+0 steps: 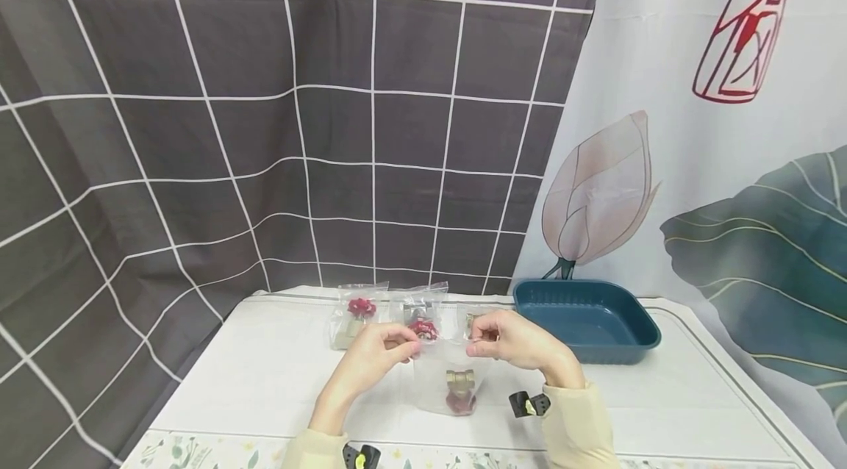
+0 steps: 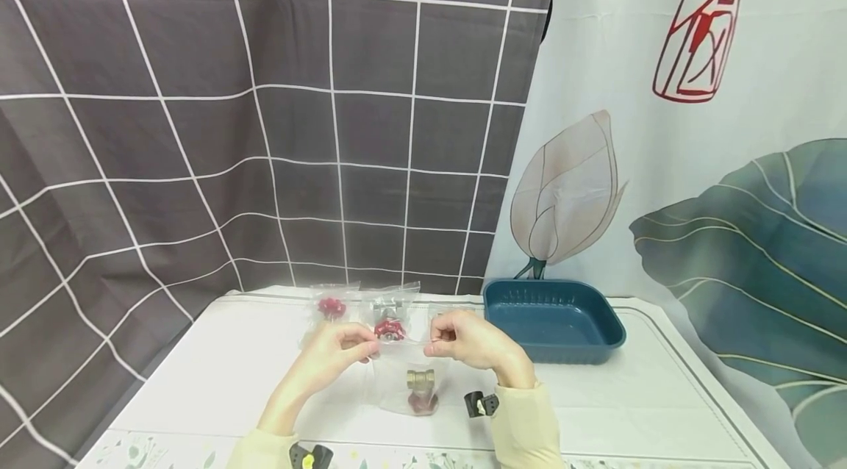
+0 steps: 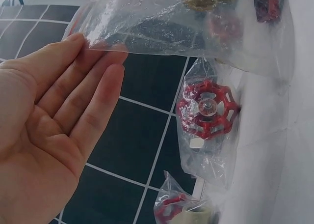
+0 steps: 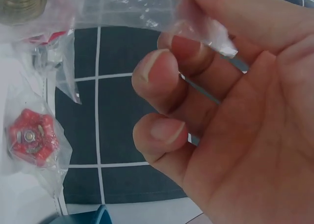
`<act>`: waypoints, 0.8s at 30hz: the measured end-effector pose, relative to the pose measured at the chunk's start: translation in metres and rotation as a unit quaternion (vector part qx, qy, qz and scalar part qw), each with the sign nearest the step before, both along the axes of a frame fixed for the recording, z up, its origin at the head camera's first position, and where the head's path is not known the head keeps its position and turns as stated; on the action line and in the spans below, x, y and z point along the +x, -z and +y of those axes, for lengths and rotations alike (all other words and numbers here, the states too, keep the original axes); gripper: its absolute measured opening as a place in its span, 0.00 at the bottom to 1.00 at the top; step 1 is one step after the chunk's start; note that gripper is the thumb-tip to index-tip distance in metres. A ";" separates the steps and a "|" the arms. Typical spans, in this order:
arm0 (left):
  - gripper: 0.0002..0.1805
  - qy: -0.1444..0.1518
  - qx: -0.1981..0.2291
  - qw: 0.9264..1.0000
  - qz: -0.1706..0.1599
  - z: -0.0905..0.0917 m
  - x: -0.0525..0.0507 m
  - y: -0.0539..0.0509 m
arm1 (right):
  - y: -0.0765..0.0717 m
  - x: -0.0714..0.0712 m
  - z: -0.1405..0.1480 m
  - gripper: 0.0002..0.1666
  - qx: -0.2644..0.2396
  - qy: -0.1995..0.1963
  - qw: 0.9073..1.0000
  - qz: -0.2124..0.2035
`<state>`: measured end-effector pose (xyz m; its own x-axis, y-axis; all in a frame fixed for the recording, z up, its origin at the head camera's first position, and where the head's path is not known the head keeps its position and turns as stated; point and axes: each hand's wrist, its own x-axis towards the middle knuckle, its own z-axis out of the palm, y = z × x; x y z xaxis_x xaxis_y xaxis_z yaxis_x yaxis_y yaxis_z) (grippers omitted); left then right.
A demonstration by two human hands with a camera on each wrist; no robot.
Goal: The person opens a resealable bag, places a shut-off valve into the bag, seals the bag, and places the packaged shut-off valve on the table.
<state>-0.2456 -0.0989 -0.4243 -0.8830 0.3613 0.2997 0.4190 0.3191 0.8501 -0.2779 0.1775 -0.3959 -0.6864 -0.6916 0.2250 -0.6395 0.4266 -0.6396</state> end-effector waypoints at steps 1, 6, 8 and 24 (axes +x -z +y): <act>0.06 -0.002 -0.002 1.000 -0.001 0.000 0.000 0.000 | 0.000 0.000 0.000 0.16 -0.001 -0.005 1.000 0.004; 0.05 0.006 0.011 1.000 -0.004 -0.001 -0.002 0.004 | 0.001 0.000 -0.001 0.20 -0.005 0.001 1.000 0.014; 0.05 0.008 0.015 1.000 -0.006 -0.002 -0.002 0.004 | 0.001 0.000 -0.002 0.21 -0.004 0.012 1.000 0.010; 0.05 -0.015 -0.015 1.000 -0.002 -0.001 -0.001 0.003 | -0.005 0.003 0.004 0.08 -0.009 0.018 1.000 -0.005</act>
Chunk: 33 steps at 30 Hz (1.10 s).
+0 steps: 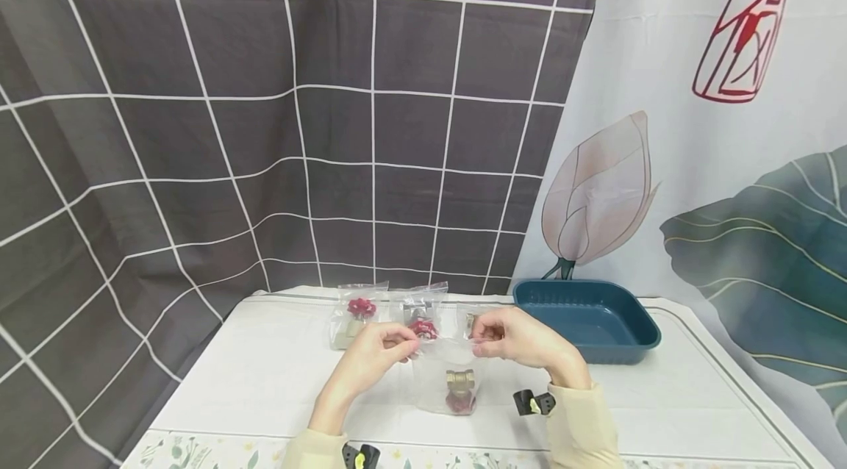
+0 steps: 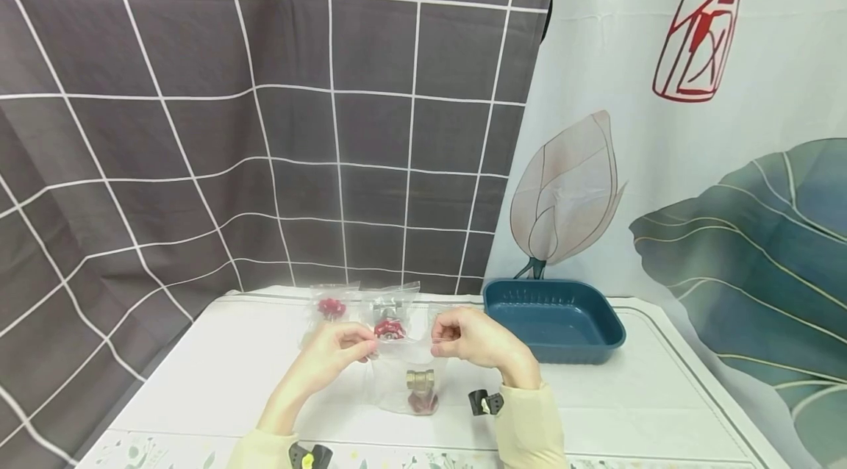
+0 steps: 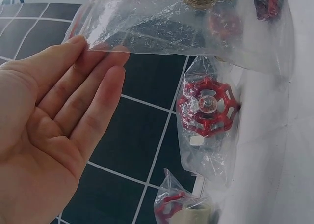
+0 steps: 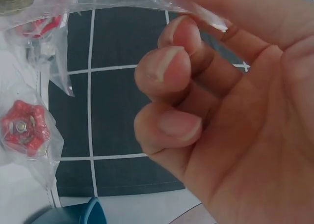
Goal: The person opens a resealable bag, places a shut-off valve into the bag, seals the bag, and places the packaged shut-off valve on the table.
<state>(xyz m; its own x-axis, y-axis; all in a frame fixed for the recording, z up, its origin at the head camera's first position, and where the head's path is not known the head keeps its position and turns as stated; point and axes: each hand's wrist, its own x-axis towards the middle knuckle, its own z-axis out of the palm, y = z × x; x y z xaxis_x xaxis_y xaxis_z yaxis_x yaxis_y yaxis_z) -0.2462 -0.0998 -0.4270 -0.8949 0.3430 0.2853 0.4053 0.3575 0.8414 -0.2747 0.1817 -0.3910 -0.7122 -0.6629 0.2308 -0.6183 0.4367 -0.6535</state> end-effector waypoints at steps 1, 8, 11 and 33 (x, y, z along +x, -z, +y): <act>0.05 -0.001 -0.001 1.000 0.001 0.000 0.000 0.000 | 0.000 0.000 0.000 0.08 -0.002 -0.001 1.000 0.003; 0.07 0.010 0.013 1.000 0.001 -0.002 -0.001 0.001 | 0.003 -0.002 0.001 0.11 -0.010 -0.002 1.000 0.005; 0.07 0.015 0.016 1.000 0.004 -0.002 -0.002 0.002 | 0.003 -0.001 0.001 0.10 -0.015 -0.006 1.000 -0.004; 0.11 0.009 -0.003 1.000 0.004 -0.003 -0.003 0.003 | 0.001 0.001 0.010 0.11 -0.001 -0.008 1.000 -0.015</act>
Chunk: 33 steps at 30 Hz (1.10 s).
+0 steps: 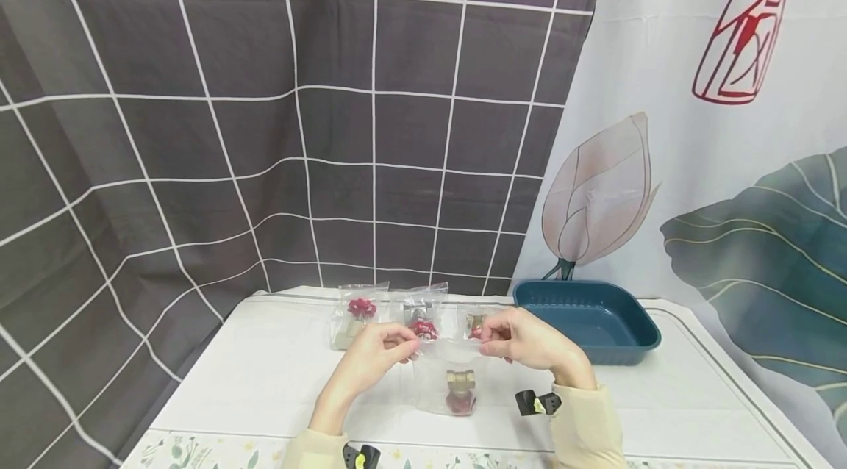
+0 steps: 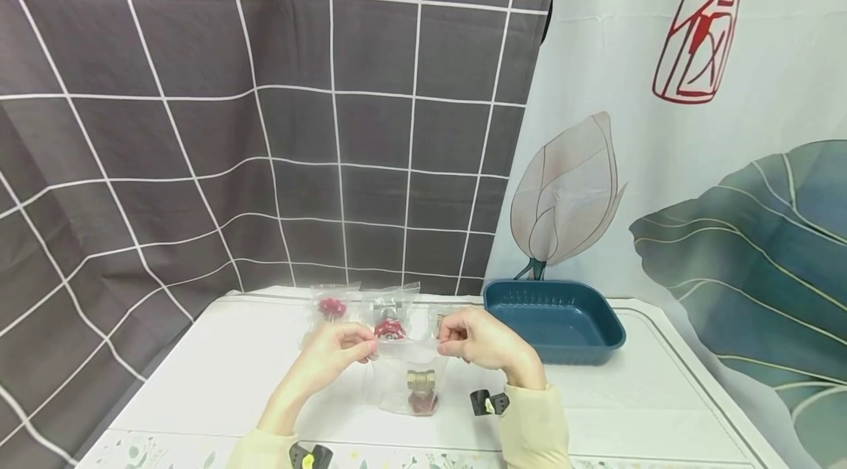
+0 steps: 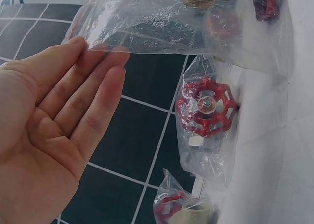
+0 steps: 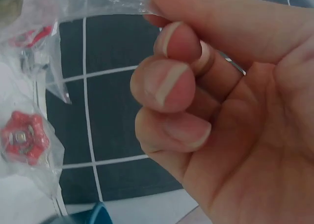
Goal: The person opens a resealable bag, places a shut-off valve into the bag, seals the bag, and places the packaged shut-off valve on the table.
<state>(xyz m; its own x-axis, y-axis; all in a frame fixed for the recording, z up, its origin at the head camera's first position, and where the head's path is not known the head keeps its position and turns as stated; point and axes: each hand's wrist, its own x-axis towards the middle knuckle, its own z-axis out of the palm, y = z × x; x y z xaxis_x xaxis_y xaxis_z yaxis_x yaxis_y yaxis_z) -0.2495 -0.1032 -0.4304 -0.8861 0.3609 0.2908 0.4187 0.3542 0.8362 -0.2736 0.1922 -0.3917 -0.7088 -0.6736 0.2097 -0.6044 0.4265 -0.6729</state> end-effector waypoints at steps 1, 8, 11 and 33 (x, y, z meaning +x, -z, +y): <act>0.10 0.000 0.000 1.000 0.000 0.000 0.000 0.000 | 0.000 0.000 0.000 0.11 -0.001 -0.003 1.000 0.002; 0.08 -0.001 0.000 1.000 -0.002 0.001 0.000 0.000 | -0.001 0.001 -0.001 0.11 0.007 0.001 1.000 -0.009; 0.09 0.001 0.003 1.000 -0.003 0.001 0.000 -0.001 | 0.000 0.000 -0.002 0.09 0.005 0.001 1.000 -0.014; 0.22 0.061 -0.071 0.994 -0.063 0.012 0.003 0.009 | 0.029 0.021 0.015 0.20 -0.046 0.059 0.991 -0.110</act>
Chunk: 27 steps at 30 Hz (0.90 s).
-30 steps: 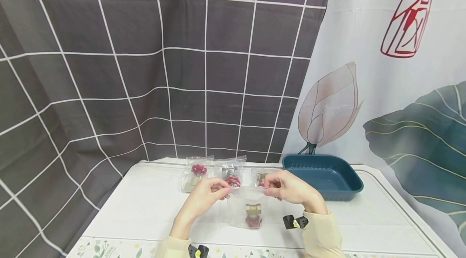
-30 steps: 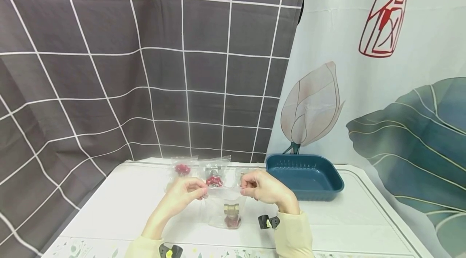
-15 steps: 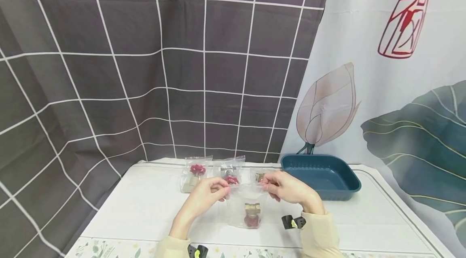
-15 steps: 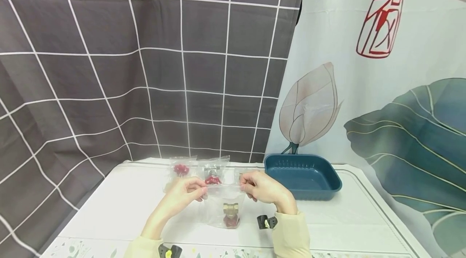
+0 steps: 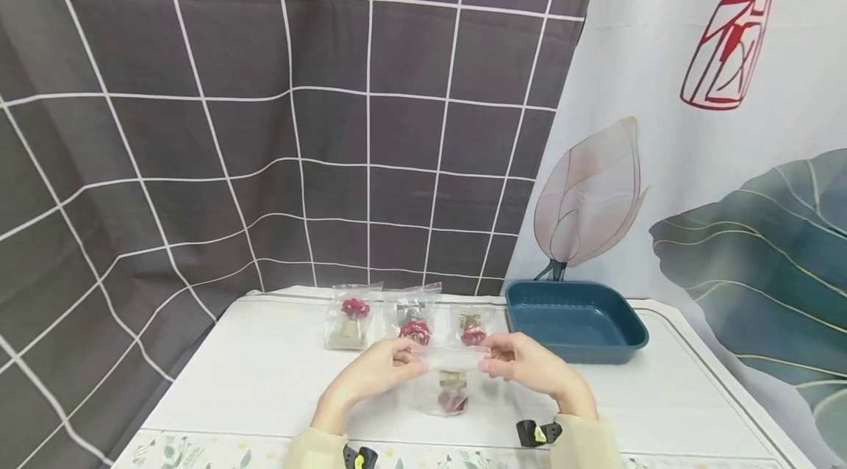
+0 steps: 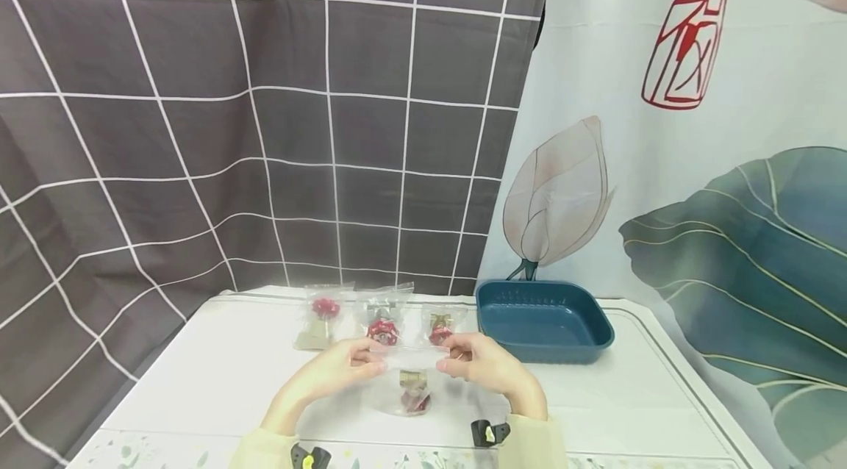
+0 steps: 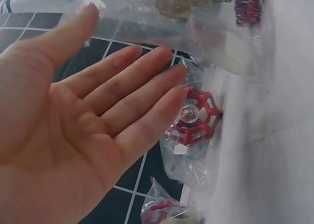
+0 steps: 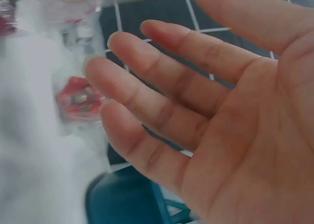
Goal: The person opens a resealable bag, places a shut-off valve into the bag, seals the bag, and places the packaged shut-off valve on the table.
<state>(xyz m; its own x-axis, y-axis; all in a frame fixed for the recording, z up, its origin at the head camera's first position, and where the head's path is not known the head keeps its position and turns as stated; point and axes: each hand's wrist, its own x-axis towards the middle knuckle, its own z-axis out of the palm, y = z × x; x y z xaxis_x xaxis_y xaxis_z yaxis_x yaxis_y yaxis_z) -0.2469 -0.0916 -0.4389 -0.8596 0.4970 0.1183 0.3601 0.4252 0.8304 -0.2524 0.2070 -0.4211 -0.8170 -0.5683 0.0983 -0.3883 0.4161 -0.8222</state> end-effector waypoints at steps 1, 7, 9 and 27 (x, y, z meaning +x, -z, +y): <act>0.23 0.007 0.001 1.000 -0.007 0.001 0.000 0.000 | 0.003 0.002 0.001 0.21 -0.008 -0.001 1.000 -0.001; 0.28 0.033 -0.028 0.998 -0.038 0.001 0.002 0.002 | 0.018 0.012 -0.004 0.21 -0.048 -0.017 0.998 -0.021; 0.30 0.041 -0.045 0.997 -0.036 0.001 0.003 0.002 | 0.022 0.014 -0.008 0.20 -0.051 -0.018 0.998 -0.023; 0.13 0.001 -0.017 0.998 0.056 -0.006 -0.002 0.017 | 0.029 0.012 -0.057 0.03 -0.083 0.075 0.993 0.028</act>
